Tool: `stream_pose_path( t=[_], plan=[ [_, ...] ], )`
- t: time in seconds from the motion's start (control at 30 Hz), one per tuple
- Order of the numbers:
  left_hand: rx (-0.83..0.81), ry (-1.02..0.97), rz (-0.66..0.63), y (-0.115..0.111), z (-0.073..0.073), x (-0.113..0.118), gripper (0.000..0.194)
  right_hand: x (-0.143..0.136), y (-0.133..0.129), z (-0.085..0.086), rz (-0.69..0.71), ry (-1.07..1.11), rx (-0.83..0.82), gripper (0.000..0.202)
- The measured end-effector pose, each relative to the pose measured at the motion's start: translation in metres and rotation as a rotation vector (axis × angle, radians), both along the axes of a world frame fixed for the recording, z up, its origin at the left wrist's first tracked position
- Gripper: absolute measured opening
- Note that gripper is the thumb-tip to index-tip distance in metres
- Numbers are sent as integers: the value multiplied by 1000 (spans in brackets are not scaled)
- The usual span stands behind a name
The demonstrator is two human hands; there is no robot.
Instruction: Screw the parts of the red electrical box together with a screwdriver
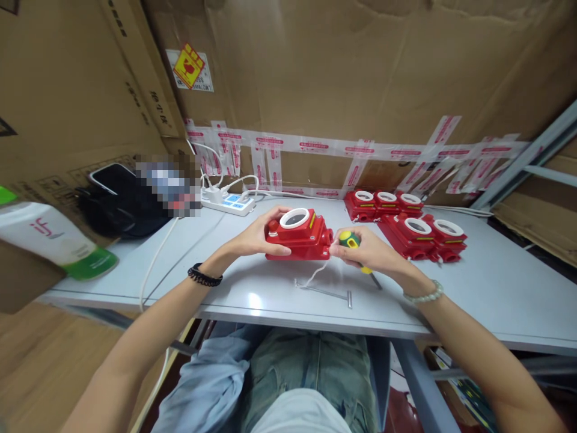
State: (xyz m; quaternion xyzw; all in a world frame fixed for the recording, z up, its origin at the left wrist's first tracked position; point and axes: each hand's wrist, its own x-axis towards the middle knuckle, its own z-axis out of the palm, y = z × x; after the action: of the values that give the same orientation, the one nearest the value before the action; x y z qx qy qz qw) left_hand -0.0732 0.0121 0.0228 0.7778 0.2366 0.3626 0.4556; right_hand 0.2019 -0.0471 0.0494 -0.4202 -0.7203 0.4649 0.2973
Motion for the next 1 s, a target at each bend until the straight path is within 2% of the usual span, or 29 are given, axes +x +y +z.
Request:
stream_pose_path(
  t=[0.13, 0.4, 0.5, 0.57, 0.63, 0.7, 0.73, 0.8, 0.87, 0.93, 1.0],
  plan=[
    [-60, -25, -26, -3, 1, 4, 80, 5, 2, -1, 33, -16, -45, 42],
    [-135, -44, -21, -7, 3, 9, 78, 9, 2, -3, -23, -17, -49, 42],
    [-142, -31, -22, -7, 3, 8, 77, 12, -1, 4, -123, -2, 16, 37],
    [-138, -8, -7, -6, 3, 7, 78, 16, -3, 15, -290, 107, 93, 31],
    [-133, 20, 7, -4, 2, 7, 78, 22, -5, 26, -453, 362, 166, 27],
    [-124, 43, 15, -3, 1, 6, 78, 30, -7, 35, -452, 599, 208, 26],
    [-122, 50, 17, -2, 0, 5, 78, 34, -9, 38, -452, 649, 255, 24],
    [-124, 55, 19, -1, -1, 4, 77, 40, -18, 39, -520, 550, 450, 17],
    [-136, 56, 14, 0, -2, 4, 76, 43, -32, 36, -671, 200, 733, 14],
    [-148, 53, 5, -1, -2, 4, 75, 44, -47, 32, -721, -97, 867, 17],
    [-153, 52, 2, -1, -1, 3, 75, 41, -56, 30, -754, -87, 947, 17]
  ],
)
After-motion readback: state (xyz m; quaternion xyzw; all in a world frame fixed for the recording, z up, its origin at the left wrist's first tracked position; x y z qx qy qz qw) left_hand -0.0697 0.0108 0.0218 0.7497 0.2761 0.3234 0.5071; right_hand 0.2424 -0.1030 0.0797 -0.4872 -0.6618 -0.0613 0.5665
